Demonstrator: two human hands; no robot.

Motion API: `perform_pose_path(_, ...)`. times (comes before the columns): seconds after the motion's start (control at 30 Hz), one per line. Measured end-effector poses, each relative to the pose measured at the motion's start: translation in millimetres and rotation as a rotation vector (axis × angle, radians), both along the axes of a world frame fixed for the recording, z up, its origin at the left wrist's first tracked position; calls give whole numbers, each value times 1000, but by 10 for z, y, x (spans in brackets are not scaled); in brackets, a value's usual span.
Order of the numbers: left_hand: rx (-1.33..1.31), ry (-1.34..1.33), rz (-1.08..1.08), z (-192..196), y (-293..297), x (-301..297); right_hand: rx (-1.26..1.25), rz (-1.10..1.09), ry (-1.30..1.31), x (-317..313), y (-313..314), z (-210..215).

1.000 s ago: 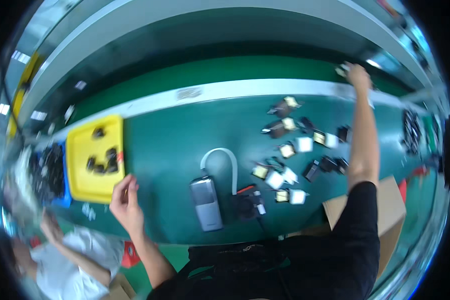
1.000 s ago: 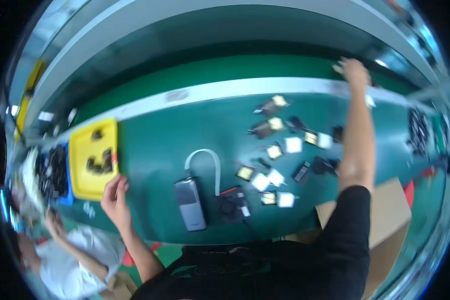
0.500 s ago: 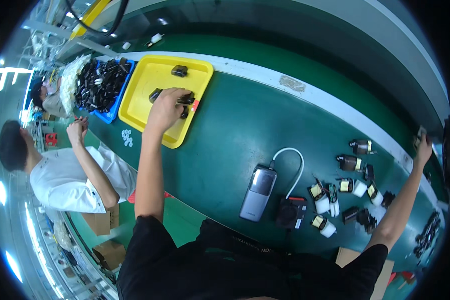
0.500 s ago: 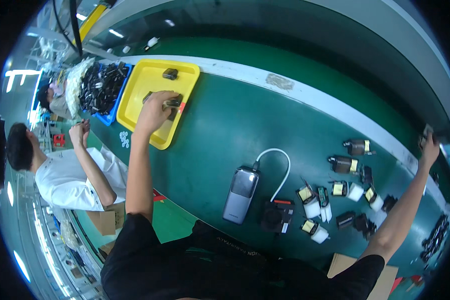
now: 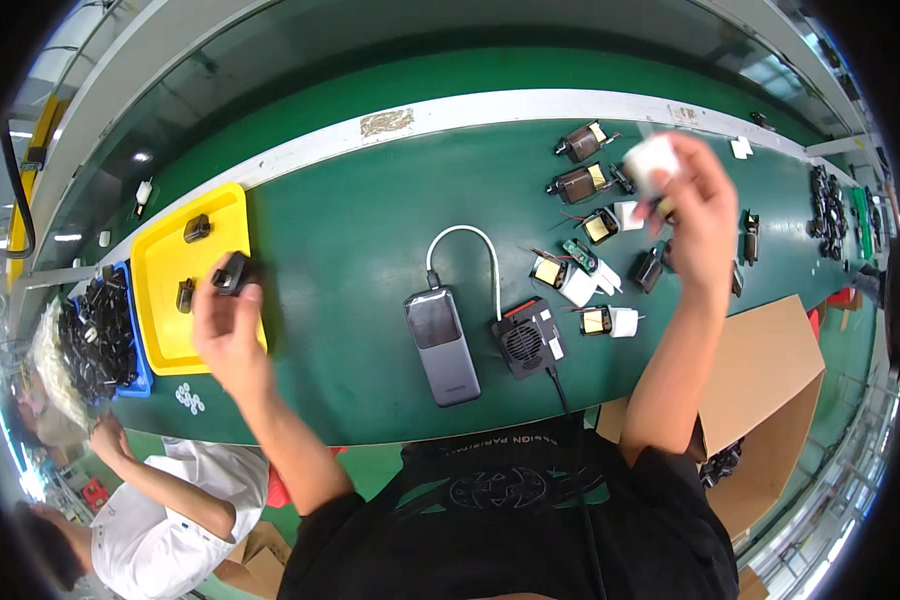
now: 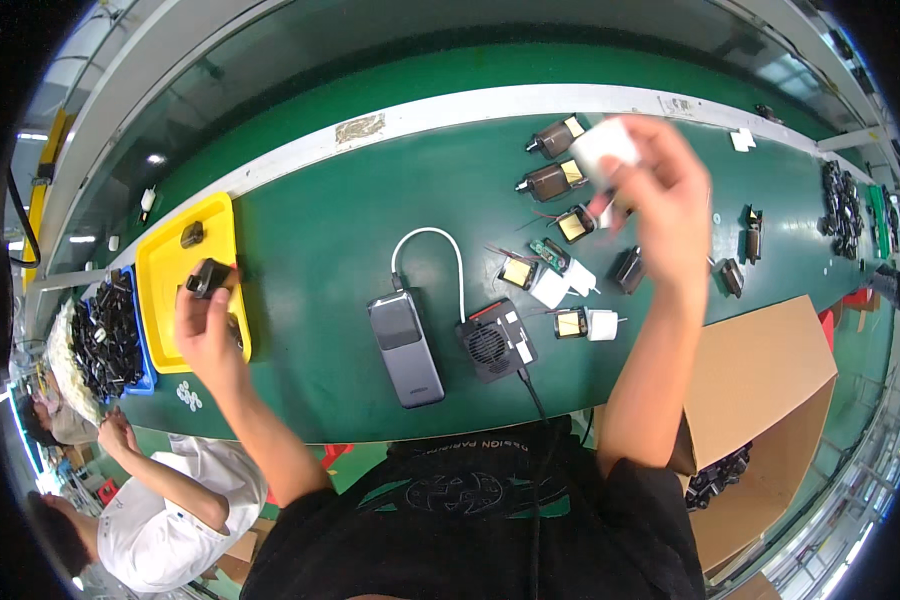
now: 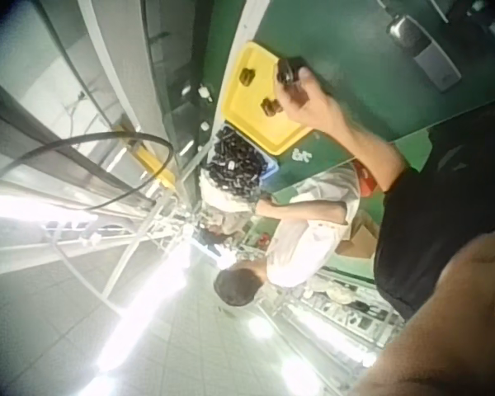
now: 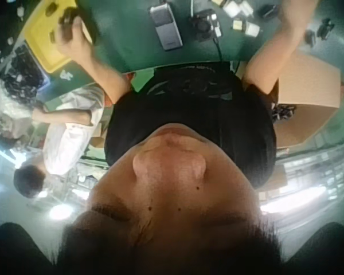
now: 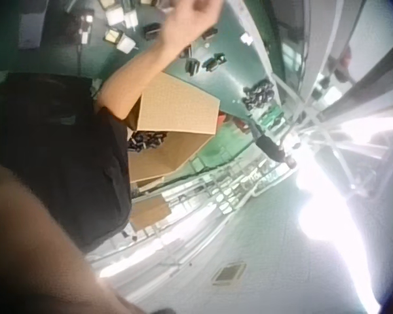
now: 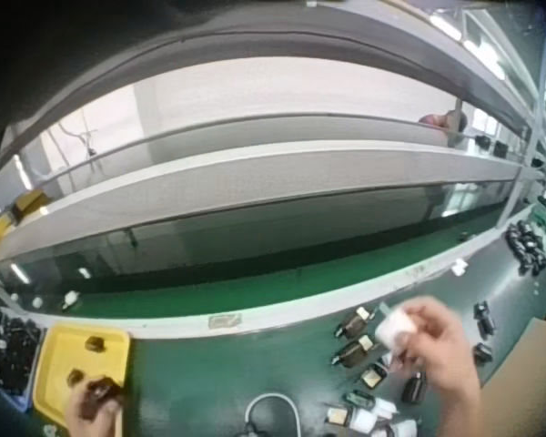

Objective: The person assembles electronic components by hand, fitting plastic inserts and circuitry modules into an electronic housing, taking parts from a box of parts.

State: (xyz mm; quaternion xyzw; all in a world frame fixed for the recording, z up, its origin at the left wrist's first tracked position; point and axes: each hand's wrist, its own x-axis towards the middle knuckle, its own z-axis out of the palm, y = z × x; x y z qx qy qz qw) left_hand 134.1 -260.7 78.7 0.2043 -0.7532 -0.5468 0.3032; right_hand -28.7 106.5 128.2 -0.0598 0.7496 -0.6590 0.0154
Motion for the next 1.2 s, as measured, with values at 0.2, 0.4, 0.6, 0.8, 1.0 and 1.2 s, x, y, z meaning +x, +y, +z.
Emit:
perform_pose_path(0.2, 1554, 263, -561, -48, 1021, -222, -126, 212, -113, 856, -403, -230)
perform_pose_path(0.4, 1942, 171, -593, -66, 1359, -296, -32, 234, 175, 1055, -554, -160)
perform_pose_path(0.6, 1336, 166, -541, 32, 1548, -322, 90, 222, 398, 965, -519, -102)
perform_pose_path(0.8, 1071, 194, -607, -38, 1491, -356, 235, 353, 593, 883, -449, -55)
perform_pose_path(1.0, 1067, 78, -742, 118, 1476, -348, 219, 261, 413, 896, -448, -133)
perform_pose_path(1.2, 765, 37, -597, 141, 1536, -352, 88, 231, 308, 849, -384, -160)
